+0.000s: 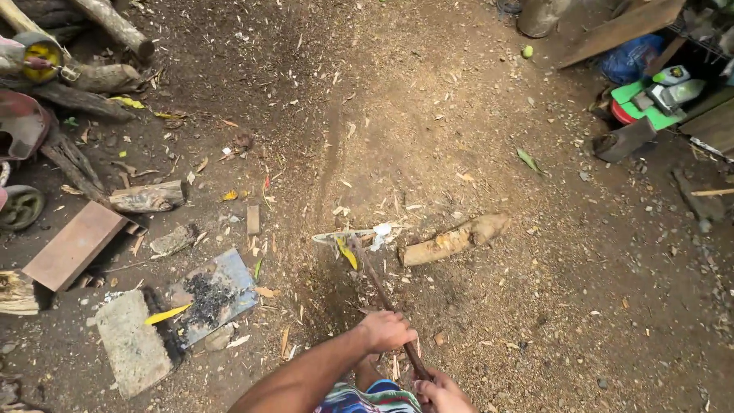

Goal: Raking debris and dirt on the ground outdoors using a handheld rake.

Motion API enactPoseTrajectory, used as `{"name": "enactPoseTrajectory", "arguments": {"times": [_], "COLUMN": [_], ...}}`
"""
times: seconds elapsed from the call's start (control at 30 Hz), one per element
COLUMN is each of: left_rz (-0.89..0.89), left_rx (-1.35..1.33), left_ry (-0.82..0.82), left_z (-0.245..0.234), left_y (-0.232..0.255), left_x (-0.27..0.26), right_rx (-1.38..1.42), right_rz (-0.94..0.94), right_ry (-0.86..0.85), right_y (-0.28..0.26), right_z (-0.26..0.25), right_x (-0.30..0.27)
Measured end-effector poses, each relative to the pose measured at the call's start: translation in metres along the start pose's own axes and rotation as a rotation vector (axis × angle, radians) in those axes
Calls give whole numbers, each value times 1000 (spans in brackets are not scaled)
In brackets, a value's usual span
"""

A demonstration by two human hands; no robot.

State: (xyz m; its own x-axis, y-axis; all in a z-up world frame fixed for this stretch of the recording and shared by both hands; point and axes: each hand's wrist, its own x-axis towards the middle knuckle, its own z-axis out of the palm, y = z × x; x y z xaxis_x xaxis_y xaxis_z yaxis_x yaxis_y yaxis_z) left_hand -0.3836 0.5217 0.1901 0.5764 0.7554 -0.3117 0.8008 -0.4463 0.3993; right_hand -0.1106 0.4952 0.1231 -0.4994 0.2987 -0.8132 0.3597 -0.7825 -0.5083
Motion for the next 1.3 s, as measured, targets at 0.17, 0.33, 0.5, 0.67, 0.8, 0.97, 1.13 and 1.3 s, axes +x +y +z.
{"name": "enactPoseTrajectory", "arguments": {"times": [0.17, 0.33, 0.5, 0.67, 0.8, 0.97, 1.13, 1.3], "left_rz": [-12, 45, -42, -91, -249, -376, -470, -558], "left_rx": [-1, 42, 30, 106, 129, 113, 147, -30], "left_ry": [48, 215, 38, 102, 79, 89, 136, 96], "left_z": [-29, -53, -95, -146, -206, -282, -266, -173], "left_y": [-93, -227, -369, -555, -678, -768, -827, -841], "left_x": [29, 65, 90, 149, 185, 208, 229, 248], "right_rx": [-106, -206, -260, -213, -375, -175, 71, 121], "right_rz": [50, -5, -59, -80, -65, -239, -323, -78], "right_ry": [91, 207, 235, 277, 353, 230, 153, 275], "right_y": [-151, -242, -342, -498, -622, -688, -712, -678], "right_z": [68, 92, 116, 148, 171, 160, 168, 188], "right_x": [-9, 78, 194, 318, 395, 519, 593, 588]}}
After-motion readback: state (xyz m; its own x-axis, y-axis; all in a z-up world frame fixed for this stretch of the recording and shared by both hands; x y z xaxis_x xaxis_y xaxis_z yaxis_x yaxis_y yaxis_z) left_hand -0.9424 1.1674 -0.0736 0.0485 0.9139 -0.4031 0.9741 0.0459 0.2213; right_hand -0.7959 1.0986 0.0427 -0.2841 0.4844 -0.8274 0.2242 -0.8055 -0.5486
